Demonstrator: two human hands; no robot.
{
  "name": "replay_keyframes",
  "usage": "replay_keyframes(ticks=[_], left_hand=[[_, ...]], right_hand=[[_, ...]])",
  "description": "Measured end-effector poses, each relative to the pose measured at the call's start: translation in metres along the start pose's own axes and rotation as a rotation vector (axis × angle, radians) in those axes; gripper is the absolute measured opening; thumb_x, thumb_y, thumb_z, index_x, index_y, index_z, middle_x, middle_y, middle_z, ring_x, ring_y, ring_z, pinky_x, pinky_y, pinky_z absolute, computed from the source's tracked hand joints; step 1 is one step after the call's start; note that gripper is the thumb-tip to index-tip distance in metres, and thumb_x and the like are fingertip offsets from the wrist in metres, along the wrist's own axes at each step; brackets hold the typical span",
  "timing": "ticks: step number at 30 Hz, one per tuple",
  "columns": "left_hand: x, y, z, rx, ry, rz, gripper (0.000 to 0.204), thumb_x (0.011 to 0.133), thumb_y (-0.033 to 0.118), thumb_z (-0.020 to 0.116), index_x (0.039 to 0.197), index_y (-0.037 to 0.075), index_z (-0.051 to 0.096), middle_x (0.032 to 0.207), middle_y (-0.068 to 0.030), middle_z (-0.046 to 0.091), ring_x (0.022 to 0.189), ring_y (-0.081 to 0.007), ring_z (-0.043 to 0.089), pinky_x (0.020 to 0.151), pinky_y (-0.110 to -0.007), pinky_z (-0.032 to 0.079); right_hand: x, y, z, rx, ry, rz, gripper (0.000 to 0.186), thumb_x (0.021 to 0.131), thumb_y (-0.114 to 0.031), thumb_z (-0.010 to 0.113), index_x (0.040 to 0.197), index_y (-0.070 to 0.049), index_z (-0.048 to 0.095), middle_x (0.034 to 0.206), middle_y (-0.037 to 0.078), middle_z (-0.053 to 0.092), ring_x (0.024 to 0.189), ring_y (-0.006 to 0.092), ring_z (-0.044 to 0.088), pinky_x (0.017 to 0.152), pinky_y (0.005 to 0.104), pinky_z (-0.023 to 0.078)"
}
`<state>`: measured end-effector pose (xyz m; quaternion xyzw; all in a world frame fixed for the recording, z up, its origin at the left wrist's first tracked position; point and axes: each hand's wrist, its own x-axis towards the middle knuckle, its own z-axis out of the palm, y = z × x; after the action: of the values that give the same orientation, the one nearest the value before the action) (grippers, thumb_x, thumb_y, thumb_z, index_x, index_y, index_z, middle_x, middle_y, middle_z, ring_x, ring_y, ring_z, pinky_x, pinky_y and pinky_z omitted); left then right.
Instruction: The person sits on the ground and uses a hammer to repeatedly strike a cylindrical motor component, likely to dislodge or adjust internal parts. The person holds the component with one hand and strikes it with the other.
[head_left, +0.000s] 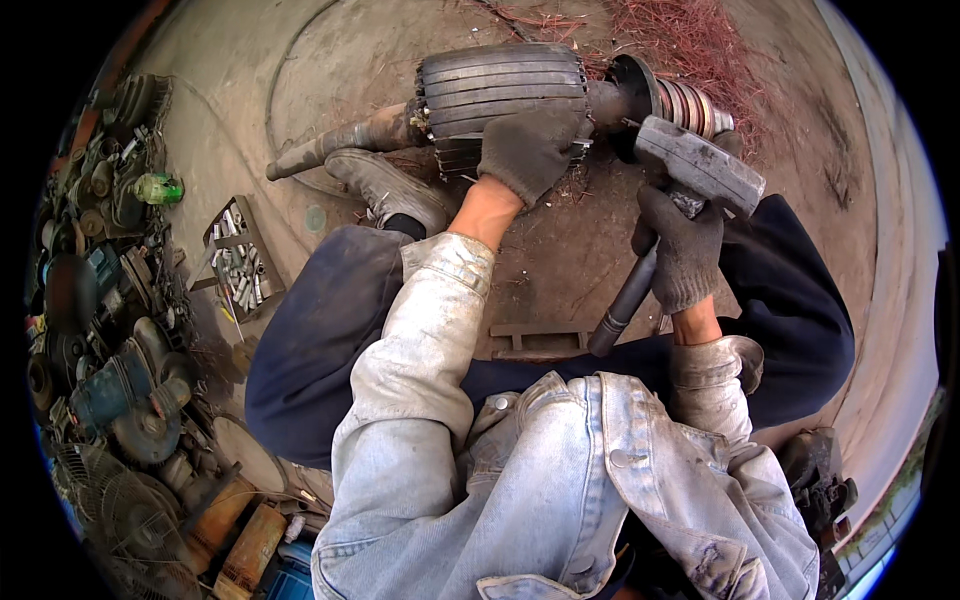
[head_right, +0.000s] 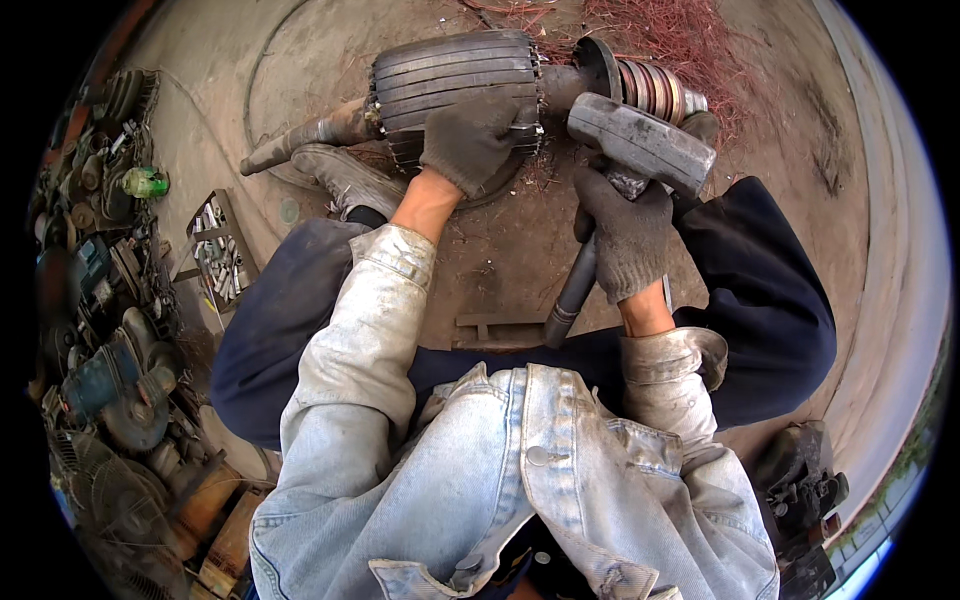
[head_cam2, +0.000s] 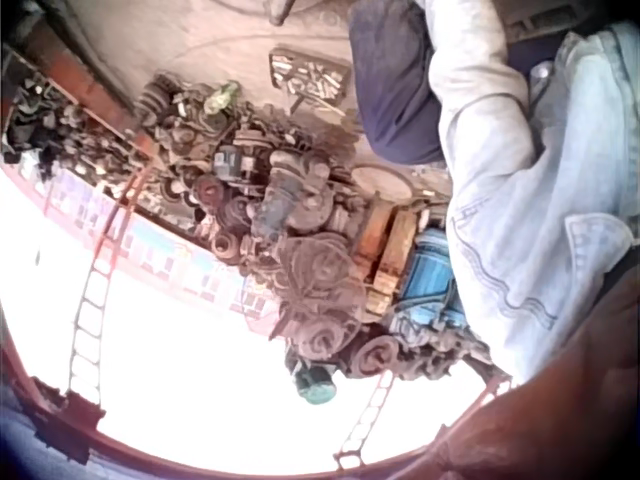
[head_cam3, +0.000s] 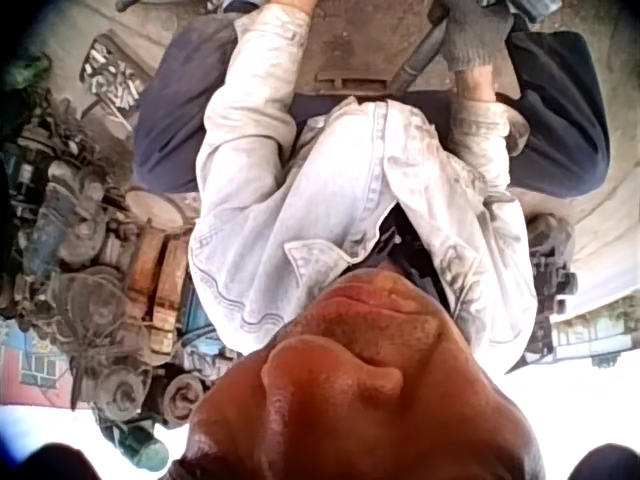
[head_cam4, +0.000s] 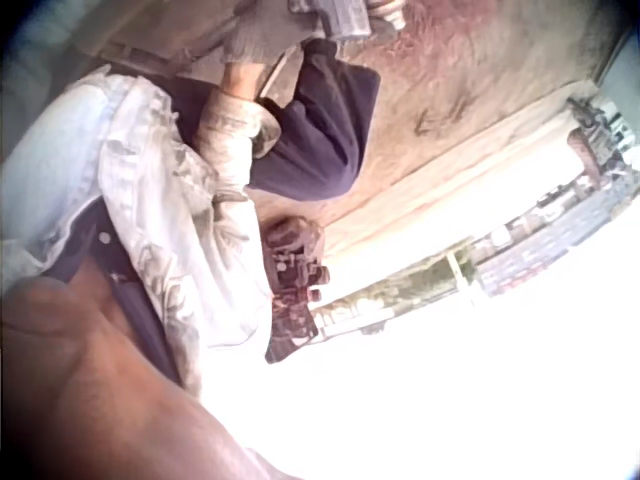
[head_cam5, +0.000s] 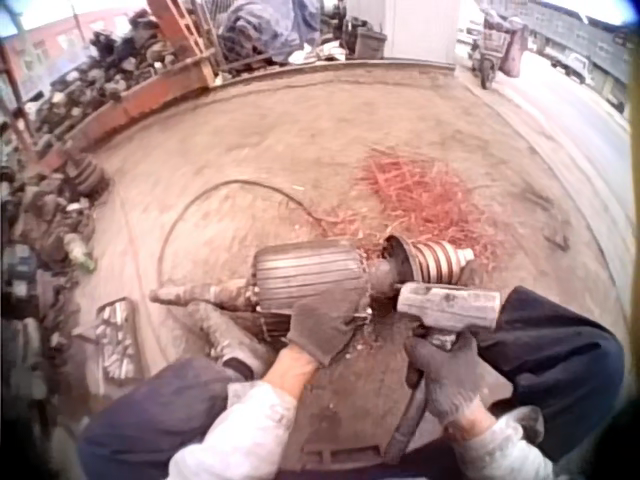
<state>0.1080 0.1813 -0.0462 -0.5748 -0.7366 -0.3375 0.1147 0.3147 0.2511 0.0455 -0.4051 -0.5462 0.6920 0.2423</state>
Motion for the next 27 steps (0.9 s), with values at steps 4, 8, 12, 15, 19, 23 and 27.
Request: replay_keyframes(ticks=[4, 8, 12, 15, 19, 23, 27], left_hand=[[-0.012, -0.012, 0.002, 0.007, -0.061, -0.028, 0.014, 0.082, 0.023, 0.076, 0.094, 0.017, 0.073, 0.089, -0.0076, 0.072, 0.081, -0.0337, 0.071, 0.066, -0.044, 0.056], [-0.014, -0.02, 0.011, 0.025, -0.077, -0.06, 0.012, 0.084, 0.023, 0.073, 0.094, 0.017, 0.073, 0.089, -0.0075, 0.073, 0.081, -0.0339, 0.071, 0.065, -0.044, 0.056], [-0.005, -0.022, 0.017, 0.039, -0.054, -0.033, 0.012, 0.086, 0.027, 0.074, 0.093, 0.018, 0.074, 0.089, -0.0071, 0.073, 0.08, -0.0324, 0.072, 0.064, -0.044, 0.056], [-0.009, -0.029, 0.018, -0.026, -0.003, -0.02, 0.013, 0.085, 0.029, 0.075, 0.091, 0.018, 0.074, 0.089, -0.0065, 0.074, 0.08, -0.0318, 0.071, 0.064, -0.043, 0.056], [0.0, -0.014, 0.022, 0.006, 0.012, -0.017, 0.014, 0.086, 0.03, 0.075, 0.092, 0.018, 0.075, 0.088, -0.0055, 0.074, 0.08, -0.0309, 0.071, 0.065, -0.042, 0.056], [0.001, -0.004, 0.019, -0.001, 0.004, -0.027, 0.014, 0.087, 0.03, 0.075, 0.093, 0.017, 0.076, 0.088, -0.0054, 0.074, 0.081, -0.0301, 0.072, 0.065, -0.042, 0.056], [-0.019, -0.031, 0.012, -0.035, 0.004, -0.054, 0.013, 0.088, 0.03, 0.074, 0.089, 0.017, 0.076, 0.086, -0.0066, 0.074, 0.08, -0.0313, 0.072, 0.065, -0.041, 0.056]], right_hand=[[0.025, 0.016, 0.008, -0.235, -0.243, 0.202, 0.015, 0.089, -0.011, 0.074, 0.096, -0.002, 0.065, 0.065, 0.001, 0.057, 0.047, 0.0119, 0.052, 0.045, 0.0285, 0.04], [0.011, 0.009, 0.009, -0.12, -0.153, 0.088, 0.012, 0.089, -0.011, 0.073, 0.093, -0.004, 0.065, 0.065, 0.001, 0.057, 0.048, 0.011, 0.051, 0.045, 0.028, 0.039], [0.036, 0.034, 0.01, -0.19, -0.113, 0.17, 0.013, 0.088, -0.011, 0.074, 0.091, -0.004, 0.064, 0.064, 0.002, 0.057, 0.046, 0.0123, 0.051, 0.044, 0.0285, 0.039], [0.036, 0.037, 0.012, -0.107, -0.153, 0.249, 0.016, 0.087, -0.013, 0.076, 0.091, -0.004, 0.064, 0.064, 0.003, 0.057, 0.046, 0.0142, 0.052, 0.044, 0.0296, 0.04], [0.03, 0.019, -0.014, -0.089, -0.057, 0.074, 0.017, 0.087, -0.012, 0.076, 0.096, -0.002, 0.066, 0.063, 0.003, 0.057, 0.046, 0.0127, 0.051, 0.044, 0.0285, 0.04], [0.047, 0.017, -0.013, -0.225, -0.216, 0.267, 0.018, 0.086, -0.011, 0.075, 0.096, -0.002, 0.064, 0.064, 0.002, 0.056, 0.047, 0.0128, 0.052, 0.045, 0.0284, 0.04], [0.025, 0.032, 0.016, -0.144, -0.205, 0.236, 0.017, 0.086, -0.01, 0.074, 0.096, -0.002, 0.063, 0.063, 0.002, 0.055, 0.048, 0.0133, 0.053, 0.044, 0.0285, 0.04]])
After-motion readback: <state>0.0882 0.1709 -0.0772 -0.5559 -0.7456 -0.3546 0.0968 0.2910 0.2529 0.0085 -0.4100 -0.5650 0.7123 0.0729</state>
